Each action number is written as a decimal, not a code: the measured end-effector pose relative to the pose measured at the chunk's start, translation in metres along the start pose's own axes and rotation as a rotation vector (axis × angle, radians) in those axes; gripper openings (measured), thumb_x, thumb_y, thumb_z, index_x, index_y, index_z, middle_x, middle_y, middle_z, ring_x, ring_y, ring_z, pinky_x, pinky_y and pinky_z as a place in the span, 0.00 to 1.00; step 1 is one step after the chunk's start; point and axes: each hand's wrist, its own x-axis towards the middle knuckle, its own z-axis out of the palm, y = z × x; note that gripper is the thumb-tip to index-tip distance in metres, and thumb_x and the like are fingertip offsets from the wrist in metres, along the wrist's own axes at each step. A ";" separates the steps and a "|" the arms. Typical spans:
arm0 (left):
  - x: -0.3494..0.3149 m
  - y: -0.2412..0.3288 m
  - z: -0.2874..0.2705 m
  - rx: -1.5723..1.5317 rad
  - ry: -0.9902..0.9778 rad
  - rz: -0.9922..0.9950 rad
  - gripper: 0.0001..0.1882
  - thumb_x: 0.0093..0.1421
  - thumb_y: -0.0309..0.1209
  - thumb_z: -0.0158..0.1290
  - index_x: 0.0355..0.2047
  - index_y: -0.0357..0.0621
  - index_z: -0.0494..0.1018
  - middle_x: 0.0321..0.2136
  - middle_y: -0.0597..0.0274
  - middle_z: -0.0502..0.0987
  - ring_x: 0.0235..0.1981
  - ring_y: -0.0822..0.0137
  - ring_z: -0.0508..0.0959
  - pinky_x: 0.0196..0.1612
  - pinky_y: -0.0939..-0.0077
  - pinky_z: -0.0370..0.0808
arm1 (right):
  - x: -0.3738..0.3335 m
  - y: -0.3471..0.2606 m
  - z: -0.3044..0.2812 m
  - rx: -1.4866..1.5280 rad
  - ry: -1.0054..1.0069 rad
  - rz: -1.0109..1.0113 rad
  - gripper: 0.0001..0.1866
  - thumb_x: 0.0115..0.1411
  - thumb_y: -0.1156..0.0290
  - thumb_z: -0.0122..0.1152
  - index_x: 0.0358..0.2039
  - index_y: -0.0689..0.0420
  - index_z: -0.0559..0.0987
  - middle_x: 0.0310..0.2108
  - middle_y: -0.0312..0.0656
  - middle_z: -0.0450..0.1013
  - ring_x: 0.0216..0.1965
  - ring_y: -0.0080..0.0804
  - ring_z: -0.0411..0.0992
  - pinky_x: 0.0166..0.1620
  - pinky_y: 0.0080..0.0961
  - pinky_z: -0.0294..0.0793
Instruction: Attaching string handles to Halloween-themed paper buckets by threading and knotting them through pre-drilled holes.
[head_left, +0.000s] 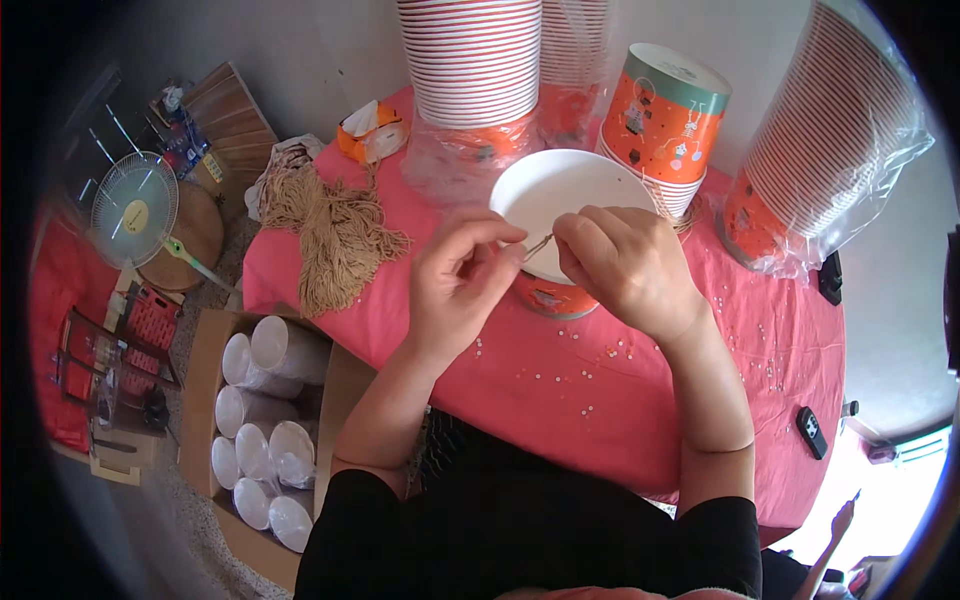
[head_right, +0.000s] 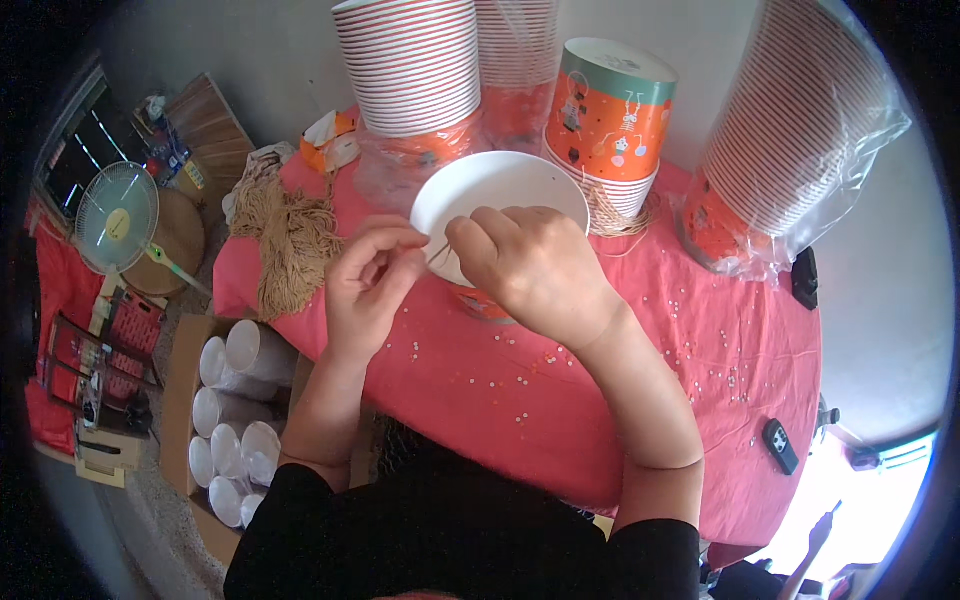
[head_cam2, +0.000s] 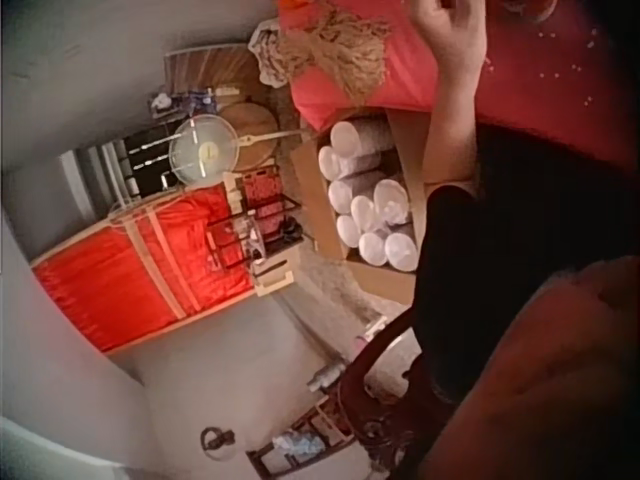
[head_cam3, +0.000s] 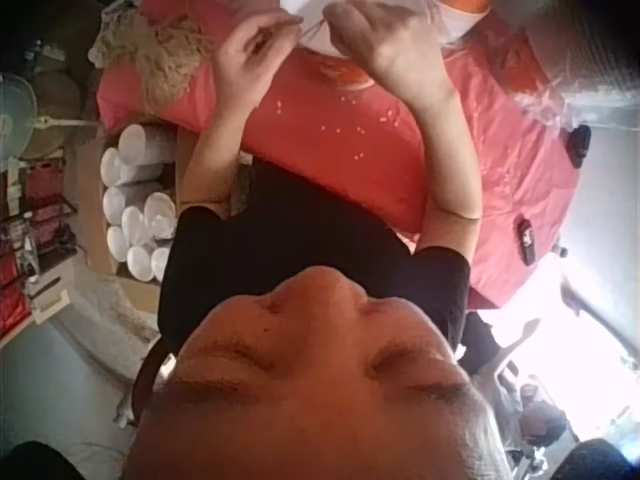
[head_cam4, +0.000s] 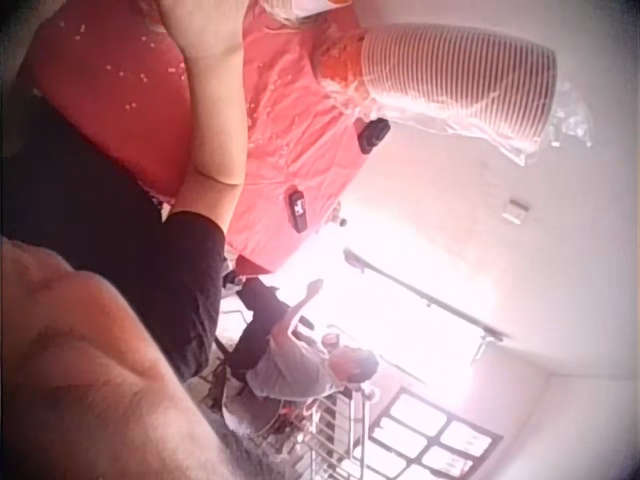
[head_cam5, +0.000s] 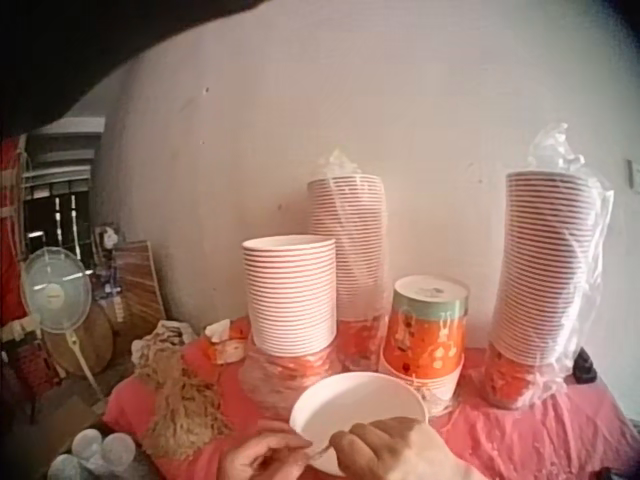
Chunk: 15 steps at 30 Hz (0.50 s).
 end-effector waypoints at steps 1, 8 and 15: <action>0.003 0.004 0.001 0.002 0.005 0.000 0.08 0.56 0.18 0.58 0.37 0.37 0.77 0.30 0.69 0.75 0.24 0.85 0.65 0.25 0.88 0.60 | 0.000 -0.002 -0.001 0.003 0.000 -0.004 0.10 0.47 0.71 0.62 0.29 0.55 0.70 0.22 0.35 0.67 0.23 0.31 0.73 0.25 0.28 0.73; 0.007 0.006 0.004 0.047 -0.086 -0.008 0.05 0.56 0.20 0.59 0.33 0.39 0.76 0.26 0.70 0.76 0.20 0.83 0.66 0.22 0.86 0.62 | 0.003 -0.007 -0.004 0.075 0.031 -0.030 0.11 0.47 0.73 0.63 0.32 0.57 0.72 0.21 0.37 0.67 0.23 0.33 0.72 0.25 0.31 0.72; 0.012 0.022 -0.007 0.138 -0.215 -0.083 0.04 0.59 0.21 0.57 0.34 0.38 0.73 0.27 0.66 0.74 0.24 0.79 0.72 0.27 0.83 0.68 | 0.006 -0.009 -0.013 -0.016 0.027 -0.083 0.11 0.47 0.70 0.61 0.32 0.55 0.73 0.24 0.34 0.68 0.25 0.28 0.73 0.26 0.27 0.72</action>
